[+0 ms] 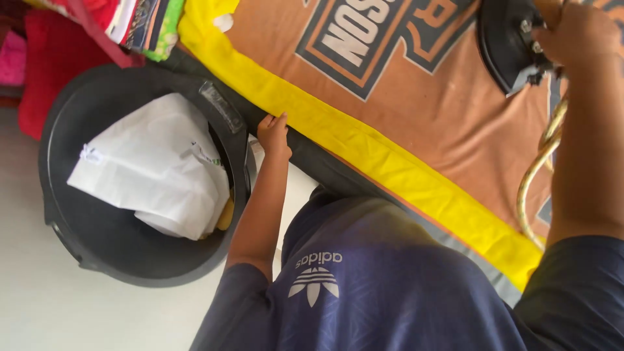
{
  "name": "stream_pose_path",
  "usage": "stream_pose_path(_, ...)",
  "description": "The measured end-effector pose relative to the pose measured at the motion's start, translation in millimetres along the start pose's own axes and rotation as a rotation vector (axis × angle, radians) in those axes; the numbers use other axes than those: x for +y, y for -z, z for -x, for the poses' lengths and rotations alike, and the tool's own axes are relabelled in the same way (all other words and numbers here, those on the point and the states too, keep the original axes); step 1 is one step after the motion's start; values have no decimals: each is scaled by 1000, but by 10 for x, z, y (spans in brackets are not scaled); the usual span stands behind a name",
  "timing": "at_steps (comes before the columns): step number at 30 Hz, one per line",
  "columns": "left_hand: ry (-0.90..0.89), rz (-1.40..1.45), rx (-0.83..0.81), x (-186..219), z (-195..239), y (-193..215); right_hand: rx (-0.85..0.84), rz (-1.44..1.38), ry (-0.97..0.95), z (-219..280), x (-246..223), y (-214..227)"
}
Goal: Ironing a long yellow fabric strip on an ironing board
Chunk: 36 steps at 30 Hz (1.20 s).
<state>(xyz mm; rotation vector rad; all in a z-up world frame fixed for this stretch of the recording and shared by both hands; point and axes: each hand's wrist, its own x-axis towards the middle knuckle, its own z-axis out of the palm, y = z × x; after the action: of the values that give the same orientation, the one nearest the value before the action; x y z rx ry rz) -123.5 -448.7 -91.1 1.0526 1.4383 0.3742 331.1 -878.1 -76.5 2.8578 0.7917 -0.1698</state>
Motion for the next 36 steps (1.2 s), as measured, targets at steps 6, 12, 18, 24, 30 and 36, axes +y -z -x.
stream_pose_path(6,33,-25,87,239,-269,-20,-129,-327,-49,413,-259,312)
stream_pose_path(12,35,74,127,412,-325,-16,-79,-425,135,2387,6,271)
stream_pose_path(18,-167,-121,158,383,-647,-68,-309,-544,-83,4237,-409,230)
stream_pose_path(24,-369,-95,254,-54,-1459,-135,-253,-519,-365,4831,-219,-215)
stream_pose_path(30,-327,28,174,-95,-1508,-38,-148,-559,-441,4472,147,-430)
stream_pose_path(36,-525,-227,225,-110,-673,3,-248,-490,-490,3683,264,12)
